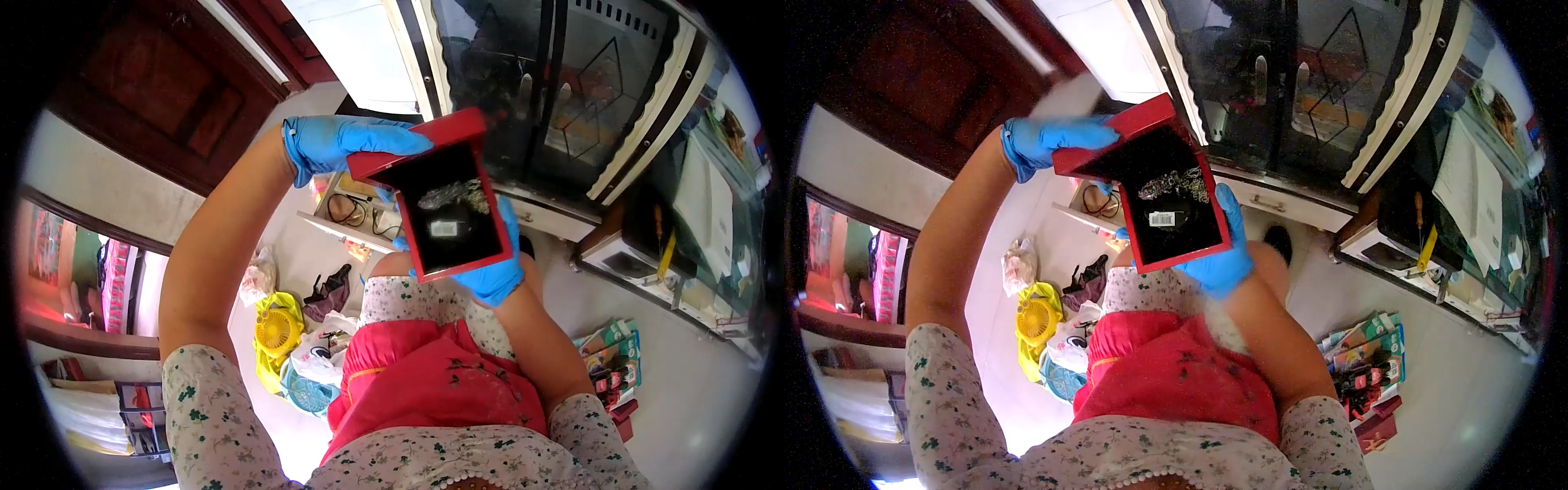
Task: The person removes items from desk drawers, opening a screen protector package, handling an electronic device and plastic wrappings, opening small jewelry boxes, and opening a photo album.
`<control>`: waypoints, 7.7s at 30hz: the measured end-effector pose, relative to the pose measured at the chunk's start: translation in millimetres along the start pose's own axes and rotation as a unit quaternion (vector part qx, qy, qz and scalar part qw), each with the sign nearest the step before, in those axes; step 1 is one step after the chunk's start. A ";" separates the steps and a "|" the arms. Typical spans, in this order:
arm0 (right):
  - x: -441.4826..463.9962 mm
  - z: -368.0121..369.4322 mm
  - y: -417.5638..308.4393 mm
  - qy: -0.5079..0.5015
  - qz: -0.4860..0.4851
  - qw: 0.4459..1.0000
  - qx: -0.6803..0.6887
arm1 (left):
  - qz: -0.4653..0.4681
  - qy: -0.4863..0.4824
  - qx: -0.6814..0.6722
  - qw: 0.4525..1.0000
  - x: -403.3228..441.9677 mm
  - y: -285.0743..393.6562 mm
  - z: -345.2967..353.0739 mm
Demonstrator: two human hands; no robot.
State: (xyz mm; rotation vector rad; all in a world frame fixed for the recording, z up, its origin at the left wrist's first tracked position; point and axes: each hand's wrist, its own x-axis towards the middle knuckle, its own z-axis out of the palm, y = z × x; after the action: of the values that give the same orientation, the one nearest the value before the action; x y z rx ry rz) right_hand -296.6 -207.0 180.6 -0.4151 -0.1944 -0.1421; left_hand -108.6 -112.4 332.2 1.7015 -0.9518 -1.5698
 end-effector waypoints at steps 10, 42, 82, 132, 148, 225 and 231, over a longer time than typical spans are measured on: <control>-0.9 6.5 -0.5 0.061 0.028 0.988 0.139 | 0.041 0.042 0.011 0.998 -0.8 -0.1 6.9; -1.1 6.3 -1.8 0.079 0.025 0.989 0.121 | 0.014 0.011 -0.039 0.999 -0.8 -7.9 4.0; 0.5 -23.8 -8.8 0.050 -0.025 0.972 0.228 | 0.273 0.354 0.025 0.894 19.6 -119.6 77.7; 10.1 -77.0 1.4 0.401 -0.050 0.915 0.014 | -0.056 0.378 0.500 0.777 41.0 -363.9 -0.4; 34.3 -93.3 10.0 0.463 -0.011 0.885 -0.049 | -0.020 0.281 0.549 0.787 97.8 -377.4 -30.3; 98.0 -92.5 38.0 0.375 0.153 0.900 -0.162 | 0.109 0.376 -0.387 0.835 203.9 -255.6 -151.5; 90.8 -90.9 35.7 0.343 0.188 0.906 -0.164 | 0.152 0.508 -0.285 0.799 247.3 -263.1 -159.8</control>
State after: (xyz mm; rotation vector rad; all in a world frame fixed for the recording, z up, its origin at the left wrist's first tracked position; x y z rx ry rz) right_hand -187.8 -220.9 104.9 -0.7045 0.6147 0.0678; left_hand 82.2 -181.4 -6.6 1.4950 -0.1269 -0.4511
